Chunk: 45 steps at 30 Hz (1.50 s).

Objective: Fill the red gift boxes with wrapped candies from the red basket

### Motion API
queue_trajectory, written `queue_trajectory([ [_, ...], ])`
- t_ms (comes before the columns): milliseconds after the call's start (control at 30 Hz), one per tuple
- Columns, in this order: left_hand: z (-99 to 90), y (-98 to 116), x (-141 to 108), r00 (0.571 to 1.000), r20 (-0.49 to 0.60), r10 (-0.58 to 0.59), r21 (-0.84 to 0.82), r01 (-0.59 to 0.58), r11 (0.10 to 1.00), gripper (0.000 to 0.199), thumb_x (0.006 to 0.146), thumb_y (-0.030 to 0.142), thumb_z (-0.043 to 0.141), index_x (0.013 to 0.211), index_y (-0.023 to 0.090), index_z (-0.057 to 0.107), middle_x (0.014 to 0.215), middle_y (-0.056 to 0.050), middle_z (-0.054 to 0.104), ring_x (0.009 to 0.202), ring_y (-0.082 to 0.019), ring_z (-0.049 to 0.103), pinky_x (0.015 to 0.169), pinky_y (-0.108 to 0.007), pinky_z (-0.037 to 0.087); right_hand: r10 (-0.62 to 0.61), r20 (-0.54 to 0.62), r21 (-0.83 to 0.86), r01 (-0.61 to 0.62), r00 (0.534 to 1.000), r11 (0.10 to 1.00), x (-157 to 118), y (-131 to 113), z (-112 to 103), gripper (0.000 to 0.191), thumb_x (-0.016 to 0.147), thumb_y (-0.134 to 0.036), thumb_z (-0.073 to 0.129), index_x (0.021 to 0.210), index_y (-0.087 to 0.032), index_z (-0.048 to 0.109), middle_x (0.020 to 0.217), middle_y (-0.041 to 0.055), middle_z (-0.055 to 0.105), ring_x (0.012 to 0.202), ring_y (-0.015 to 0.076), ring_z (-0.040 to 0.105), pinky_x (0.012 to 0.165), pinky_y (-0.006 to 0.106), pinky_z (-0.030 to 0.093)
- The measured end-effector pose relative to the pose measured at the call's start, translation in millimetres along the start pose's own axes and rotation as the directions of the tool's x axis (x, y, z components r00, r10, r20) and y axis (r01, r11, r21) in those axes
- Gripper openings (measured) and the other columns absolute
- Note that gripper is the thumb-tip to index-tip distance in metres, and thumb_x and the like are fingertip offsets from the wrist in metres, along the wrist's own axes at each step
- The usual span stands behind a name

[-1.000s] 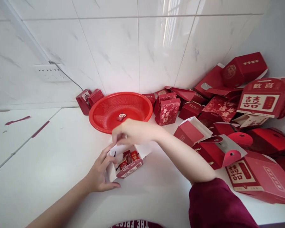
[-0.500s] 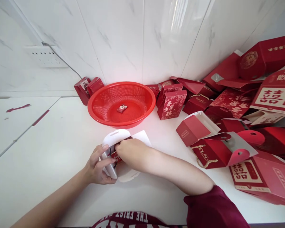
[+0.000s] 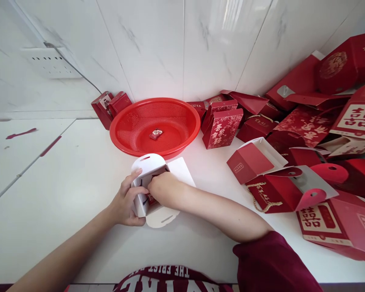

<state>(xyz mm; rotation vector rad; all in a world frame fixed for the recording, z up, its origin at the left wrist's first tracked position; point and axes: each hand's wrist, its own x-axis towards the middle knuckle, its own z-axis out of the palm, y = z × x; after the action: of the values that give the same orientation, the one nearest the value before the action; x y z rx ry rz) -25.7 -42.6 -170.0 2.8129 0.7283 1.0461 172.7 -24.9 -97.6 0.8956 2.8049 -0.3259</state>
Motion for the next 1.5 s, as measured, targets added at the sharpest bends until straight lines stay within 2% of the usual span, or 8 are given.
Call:
queue_trajectory([
  [167, 0.2, -4.5, 3.7, 0.996, 0.049, -0.076, -0.099, 0.081, 0.992, 0.060, 0.068, 0.034, 0.068, 0.119, 0.018, 0.040, 0.155, -0.024, 0.019, 0.142, -0.042, 0.028, 0.106, -0.056, 0.039, 0.021, -0.090, 0.119, -0.010, 0.996, 0.993, 5.7, 13.9, 0.5, 0.030, 0.086, -0.023, 0.062, 0.113, -0.010, 0.060, 0.088, 0.0092, 0.070, 0.067, 0.0189, 0.061, 0.055, 0.030, 0.040],
  [500, 7.7, -9.0, 7.0, 0.994, 0.074, -0.084, -0.153, 0.095, 0.984, 0.049, 0.076, 0.046, 0.061, 0.114, 0.019, 0.044, 0.153, -0.023, 0.027, 0.138, -0.039, 0.035, 0.104, -0.053, 0.042, -0.030, 0.025, 0.255, 0.023, 0.999, 0.967, 17.5, 26.8, 0.4, 0.014, 0.081, -0.031, 0.067, 0.080, -0.017, 0.069, 0.087, 0.0044, 0.070, 0.064, 0.0140, 0.056, 0.055, 0.027, 0.036],
  [733, -4.0, -4.6, 8.2, 0.994, 0.077, -0.081, 0.032, 0.079, 0.996, 0.055, 0.082, 0.038, 0.055, 0.132, 0.018, 0.045, 0.151, -0.019, 0.042, 0.147, -0.040, 0.023, 0.117, -0.065, 0.017, 0.100, -0.110, 0.250, -0.070, 0.989, 0.966, -21.6, 32.3, -35.5, 0.018, 0.086, -0.015, 0.058, 0.072, -0.019, 0.069, 0.071, 0.0010, 0.066, 0.059, 0.0122, 0.052, 0.052, 0.027, 0.029],
  [900, -34.5, 4.9, 38.0, 0.973, -0.198, -0.122, -0.065, 0.111, 0.992, 0.048, 0.086, 0.031, 0.055, 0.132, 0.017, 0.050, 0.136, -0.019, 0.054, 0.131, -0.034, 0.048, 0.106, -0.057, 0.041, 0.310, -0.438, 0.441, -0.099, 0.844, 0.892, -61.8, 40.2, -69.7, 0.014, 0.088, -0.024, 0.060, 0.077, -0.019, 0.067, 0.075, 0.0010, 0.068, 0.068, 0.0142, 0.058, 0.060, 0.027, 0.036],
  [1033, -65.5, 23.1, 88.6, 0.940, -0.255, -0.227, -0.144, 0.195, 0.970, 0.042, 0.083, 0.019, 0.069, 0.124, 0.021, 0.057, 0.106, -0.007, 0.069, 0.089, -0.019, 0.067, 0.082, -0.035, 0.056, 0.429, -0.607, 0.700, 0.196, 0.669, 0.686, -65.1, 35.1, -73.9, 0.024, 0.093, -0.038, 0.058, 0.079, -0.018, 0.060, 0.078, 0.0000, 0.064, 0.068, 0.0126, 0.056, 0.062, 0.026, 0.040],
  [1100, -75.8, 33.0, 111.1, 0.926, -0.294, -0.238, -0.130, 0.208, 0.969, 0.047, 0.077, 0.024, 0.078, 0.120, 0.020, 0.059, 0.102, -0.005, 0.069, 0.084, -0.017, 0.067, 0.079, -0.033, 0.057, 0.465, -0.627, 0.757, 0.346, 0.625, 0.554, -61.0, 30.2, -70.2, 0.026, 0.093, -0.041, 0.059, 0.080, -0.018, 0.057, 0.076, -0.0003, 0.061, 0.068, 0.0121, 0.054, 0.064, 0.026, 0.042],
  [1233, -83.3, 45.2, 134.1, 0.874, -0.400, -0.275, -0.081, 0.265, 0.961, 0.052, 0.074, 0.028, 0.082, 0.120, 0.020, 0.058, 0.105, -0.005, 0.067, 0.091, -0.019, 0.067, 0.083, -0.034, 0.057, 0.483, -0.625, 0.777, 0.431, 0.613, 0.458, -58.9, 23.4, -63.6, 0.028, 0.090, -0.044, 0.063, 0.080, -0.018, 0.057, 0.074, -0.0001, 0.060, 0.070, 0.0134, 0.056, 0.068, 0.028, 0.045],
  [1500, -78.7, 32.6, 131.8, 0.944, -0.328, -0.037, 0.280, 0.135, 0.951, 0.027, 0.079, 0.021, 0.076, 0.103, 0.020, 0.066, 0.097, -0.004, 0.072, 0.090, -0.020, 0.065, 0.080, -0.035, 0.054, 0.468, -0.564, 0.802, 0.313, 0.680, 0.509, -59.5, 27.0, -56.1, 0.029, 0.093, -0.047, 0.059, 0.083, -0.020, 0.059, 0.078, 0.0003, 0.062, 0.073, 0.0150, 0.060, 0.069, 0.030, 0.050],
])
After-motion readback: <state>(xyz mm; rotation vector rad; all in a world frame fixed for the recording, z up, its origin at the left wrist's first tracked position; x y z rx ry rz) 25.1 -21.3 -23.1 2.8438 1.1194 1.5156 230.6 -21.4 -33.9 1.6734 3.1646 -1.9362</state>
